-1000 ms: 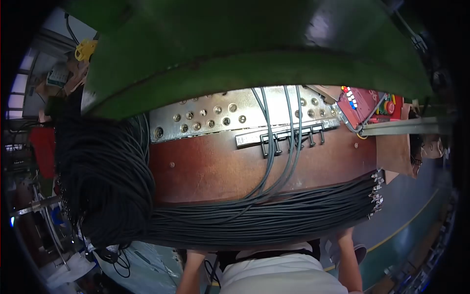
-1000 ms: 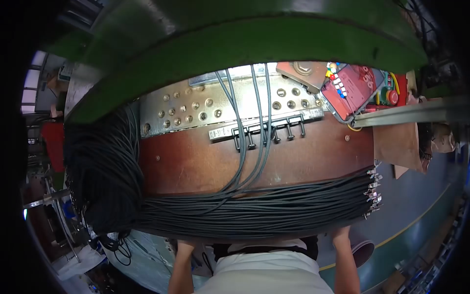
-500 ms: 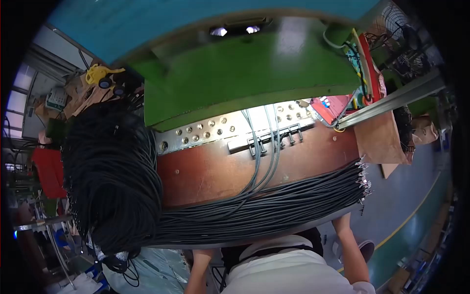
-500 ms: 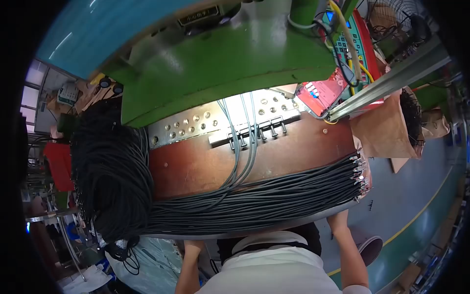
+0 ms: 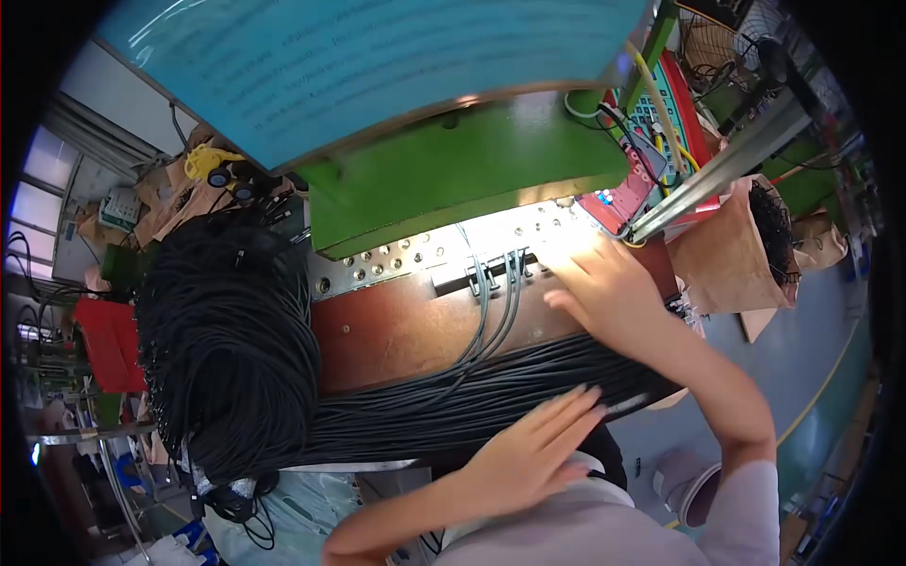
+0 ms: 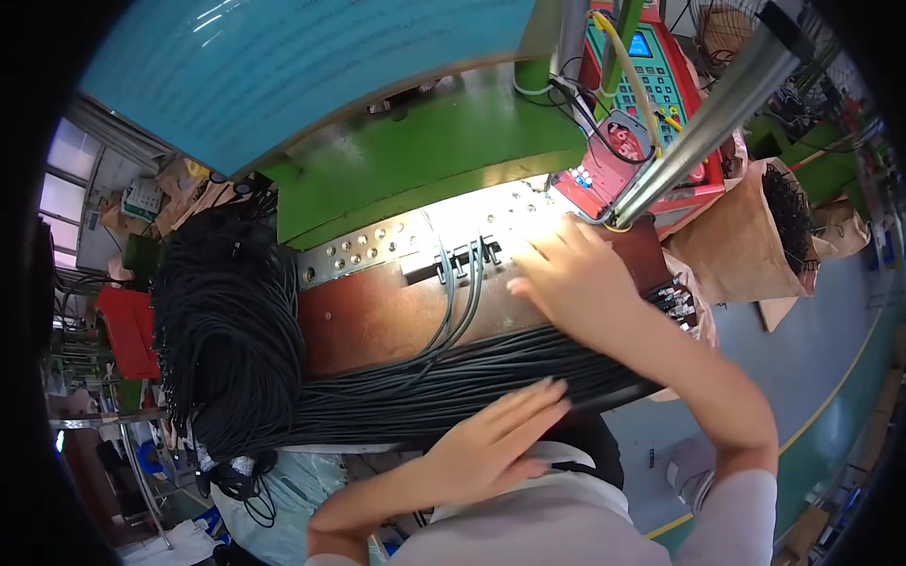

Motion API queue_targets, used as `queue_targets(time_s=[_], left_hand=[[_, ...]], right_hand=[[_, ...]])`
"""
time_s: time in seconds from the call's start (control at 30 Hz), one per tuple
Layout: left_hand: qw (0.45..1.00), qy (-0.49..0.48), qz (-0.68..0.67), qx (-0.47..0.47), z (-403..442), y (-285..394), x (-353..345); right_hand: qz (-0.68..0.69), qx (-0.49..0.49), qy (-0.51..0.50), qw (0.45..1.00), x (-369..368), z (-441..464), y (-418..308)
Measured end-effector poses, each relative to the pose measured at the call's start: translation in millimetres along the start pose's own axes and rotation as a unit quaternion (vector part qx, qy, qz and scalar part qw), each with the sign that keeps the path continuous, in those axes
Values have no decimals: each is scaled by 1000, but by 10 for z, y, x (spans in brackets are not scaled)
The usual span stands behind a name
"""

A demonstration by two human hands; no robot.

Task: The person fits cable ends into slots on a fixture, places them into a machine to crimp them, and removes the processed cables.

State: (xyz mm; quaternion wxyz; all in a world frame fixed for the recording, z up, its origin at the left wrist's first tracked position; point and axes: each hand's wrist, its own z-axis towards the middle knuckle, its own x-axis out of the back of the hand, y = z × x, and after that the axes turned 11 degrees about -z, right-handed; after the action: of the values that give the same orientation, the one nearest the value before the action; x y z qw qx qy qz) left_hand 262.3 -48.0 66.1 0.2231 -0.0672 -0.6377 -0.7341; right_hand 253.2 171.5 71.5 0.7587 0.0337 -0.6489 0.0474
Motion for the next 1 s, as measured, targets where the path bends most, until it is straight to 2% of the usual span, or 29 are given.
queue_targets(time_s=[0.03,0.07,0.17,0.2,0.27,0.33,0.37,0.43,0.47,0.5,0.53,0.57,0.6,0.63,0.67,0.7,0.73,0.77,0.8,0.83,0.87,0.9,0.93,0.97,1.0], left_hand=[[996,11,81,-19,222,-67,-66],[985,49,163,10,377,-123,-108],[913,104,330,217,152,-191,-18],[885,106,364,271,-51,-195,103],[859,134,415,266,-442,-234,344],[872,94,380,295,-582,-157,525],[881,102,384,257,-650,-199,579],[894,103,361,243,-719,-303,626],[901,103,351,234,-716,-340,649],[904,131,340,223,-638,-340,700],[919,159,272,237,-624,-341,735],[929,184,203,249,-627,-347,785],[933,209,134,260,-619,-355,810],[925,273,78,252,-615,-356,781],[923,270,76,264,-613,-364,780],[920,267,76,275,-619,-376,789],[917,266,76,287,-633,-389,796],[922,271,74,265,-657,-428,795],[925,268,68,261,-680,-385,813],[928,263,62,257,-714,-312,847],[931,258,56,253,-727,-229,908],[919,201,14,340,-657,-4,1009],[940,133,-31,313,-569,35,1072],[946,44,-98,304,-371,31,1085],[956,-59,-74,277,-96,-27,1026]], right_hand=[[-43,27,46,998,-290,190,18],[-87,55,91,991,-534,297,26],[-79,125,171,974,-601,222,152],[-66,131,164,976,-562,137,198],[-36,137,150,978,-292,-96,291],[66,29,111,991,94,-449,341],[202,-130,114,964,182,-734,365],[234,-309,106,916,335,-1250,605],[137,-333,100,928,419,-1396,738],[25,-314,3,949,533,-1446,788],[-88,-291,-98,948,661,-1508,812],[-198,-263,-197,924,741,-1563,812],[-175,-306,-268,897,761,-1384,772],[-150,-346,-336,863,767,-1051,668],[-48,-302,-212,928,690,-758,470],[-11,-149,-15,989,321,-603,447],[-21,-44,71,996,128,-294,314],[-10,-37,-72,997,-21,-17,223],[-8,19,12,1000,-439,131,176],[55,1,40,998,-697,200,174],[58,-1,44,997,-667,232,207],[58,0,47,997,-596,246,277],[58,6,46,997,-549,259,348],[97,40,85,991,-553,299,429],[79,71,81,991,-622,286,446]])
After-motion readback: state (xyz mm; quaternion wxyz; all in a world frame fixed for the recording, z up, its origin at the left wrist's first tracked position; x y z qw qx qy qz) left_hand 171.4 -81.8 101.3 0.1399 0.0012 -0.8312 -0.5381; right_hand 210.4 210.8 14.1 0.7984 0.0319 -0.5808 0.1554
